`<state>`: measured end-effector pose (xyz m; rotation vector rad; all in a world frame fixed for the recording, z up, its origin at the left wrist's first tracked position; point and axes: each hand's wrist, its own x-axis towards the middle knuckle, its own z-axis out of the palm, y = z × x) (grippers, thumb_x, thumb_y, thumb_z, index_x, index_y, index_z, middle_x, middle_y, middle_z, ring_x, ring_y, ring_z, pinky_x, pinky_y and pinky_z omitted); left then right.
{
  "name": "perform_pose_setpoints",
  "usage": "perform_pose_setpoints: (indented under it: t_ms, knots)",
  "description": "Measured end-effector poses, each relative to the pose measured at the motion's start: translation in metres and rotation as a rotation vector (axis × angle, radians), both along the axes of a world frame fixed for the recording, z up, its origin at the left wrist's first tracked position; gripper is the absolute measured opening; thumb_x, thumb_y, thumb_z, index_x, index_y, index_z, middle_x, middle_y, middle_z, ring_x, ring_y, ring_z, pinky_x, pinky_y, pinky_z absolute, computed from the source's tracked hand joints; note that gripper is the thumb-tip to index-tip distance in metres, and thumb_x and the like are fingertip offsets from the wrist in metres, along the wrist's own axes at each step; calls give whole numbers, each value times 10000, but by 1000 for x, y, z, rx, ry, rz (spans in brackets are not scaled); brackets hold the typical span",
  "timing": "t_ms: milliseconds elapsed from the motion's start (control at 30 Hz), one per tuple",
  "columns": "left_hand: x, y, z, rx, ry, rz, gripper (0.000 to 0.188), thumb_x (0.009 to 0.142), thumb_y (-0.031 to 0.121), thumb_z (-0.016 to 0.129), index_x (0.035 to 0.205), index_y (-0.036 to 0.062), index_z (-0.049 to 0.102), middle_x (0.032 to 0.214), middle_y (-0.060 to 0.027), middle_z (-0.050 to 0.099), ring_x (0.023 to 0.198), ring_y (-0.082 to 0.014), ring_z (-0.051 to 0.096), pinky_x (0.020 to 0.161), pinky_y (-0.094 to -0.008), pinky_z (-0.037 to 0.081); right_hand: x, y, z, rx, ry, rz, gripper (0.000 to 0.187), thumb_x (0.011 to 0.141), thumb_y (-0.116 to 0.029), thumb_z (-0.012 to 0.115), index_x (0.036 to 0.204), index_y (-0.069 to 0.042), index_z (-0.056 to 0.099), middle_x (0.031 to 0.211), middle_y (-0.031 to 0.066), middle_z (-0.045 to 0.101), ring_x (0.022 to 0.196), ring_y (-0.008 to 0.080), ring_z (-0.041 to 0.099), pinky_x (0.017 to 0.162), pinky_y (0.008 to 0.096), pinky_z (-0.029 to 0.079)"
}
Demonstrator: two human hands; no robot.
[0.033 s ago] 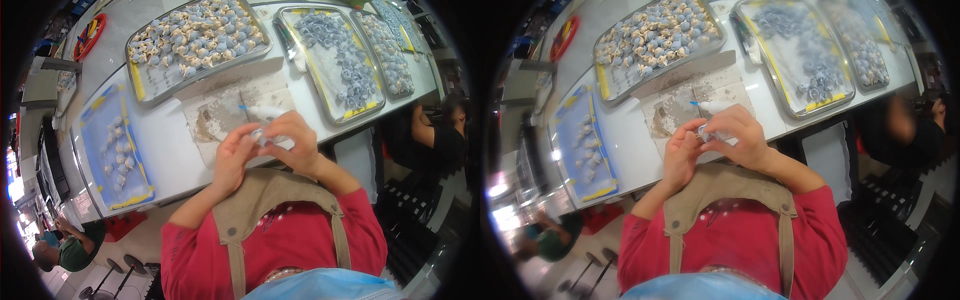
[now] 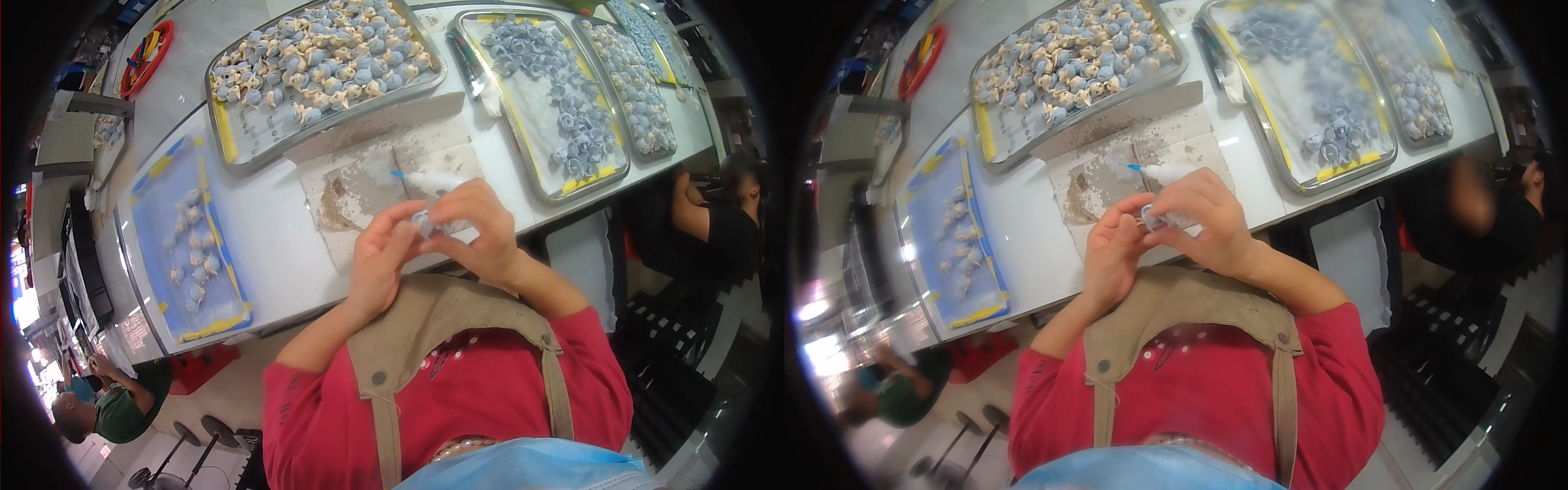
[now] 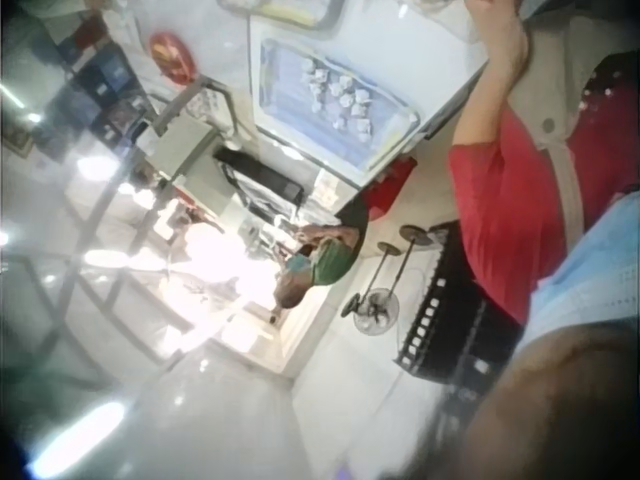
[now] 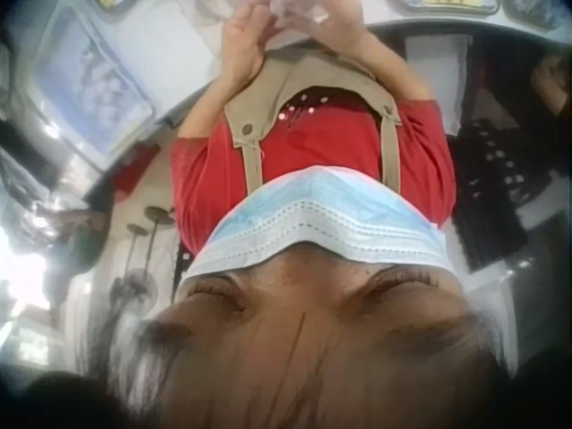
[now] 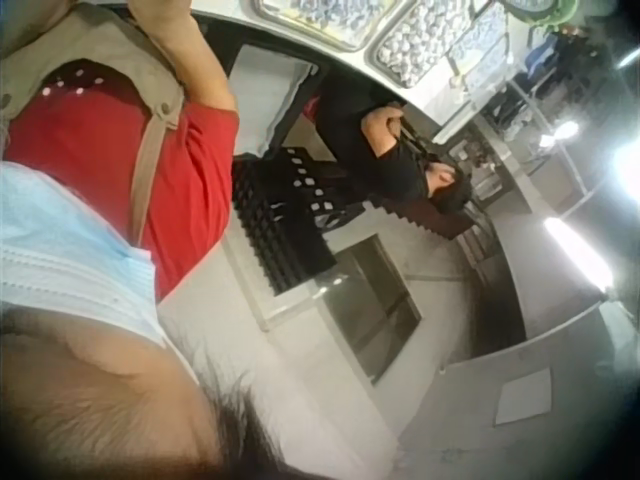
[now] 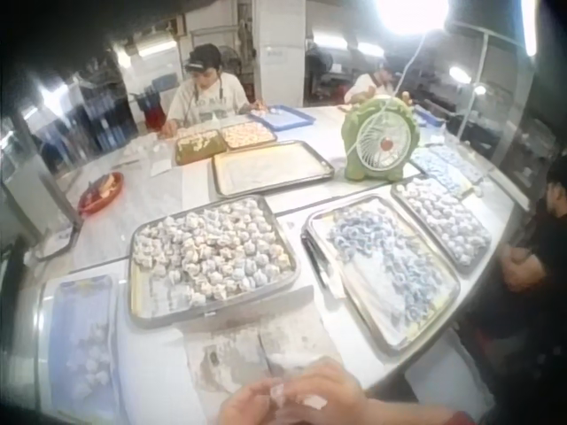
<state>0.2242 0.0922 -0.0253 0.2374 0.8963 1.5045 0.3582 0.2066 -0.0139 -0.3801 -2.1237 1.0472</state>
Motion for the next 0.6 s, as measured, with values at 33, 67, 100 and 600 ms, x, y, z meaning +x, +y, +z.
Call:
perform_pose_setpoints:
  t_ms: [33, 67, 100, 600]
  knots:
    - [0, -2, 0, 37, -7, -8, 322, 909, 103, 534, 1202, -18, 479, 1131, -121, 564, 974, -199, 599, 870, -312, 479, -2, -2, -3, 19, -24, -13, 338, 628, -43, 773, 932, -79, 628, 918, 51, 605, 830, 227, 553, 719, 321, 453]
    - [0, -3, -1, 49, 40, -9, 324, 909, 99, 533, 1205, -20, 476, 1132, -122, 563, 976, -199, 598, 869, -312, 479, -4, -2, -3, 41, -49, -24, 341, 619, -52, 779, 924, -86, 631, 917, 51, 606, 840, 238, 549, 726, 329, 449]
    - [-1, -3, -1, 61, 87, -10, 326, 909, 94, 533, 1207, -23, 473, 1132, -123, 561, 978, -199, 598, 868, -312, 479, -5, -3, -1, 48, -61, -21, 331, 623, -50, 774, 920, -87, 633, 910, 50, 608, 840, 237, 551, 728, 326, 446]
    - [2, -10, 5, 63, 475, 33, 329, 865, -46, 559, 1192, -44, 519, 976, -50, 603, 852, -68, 549, 773, -210, 448, 1, -16, 10, 284, -95, -89, 251, 619, 16, 739, 836, -74, 652, 834, 36, 639, 735, 197, 578, 644, 319, 384]
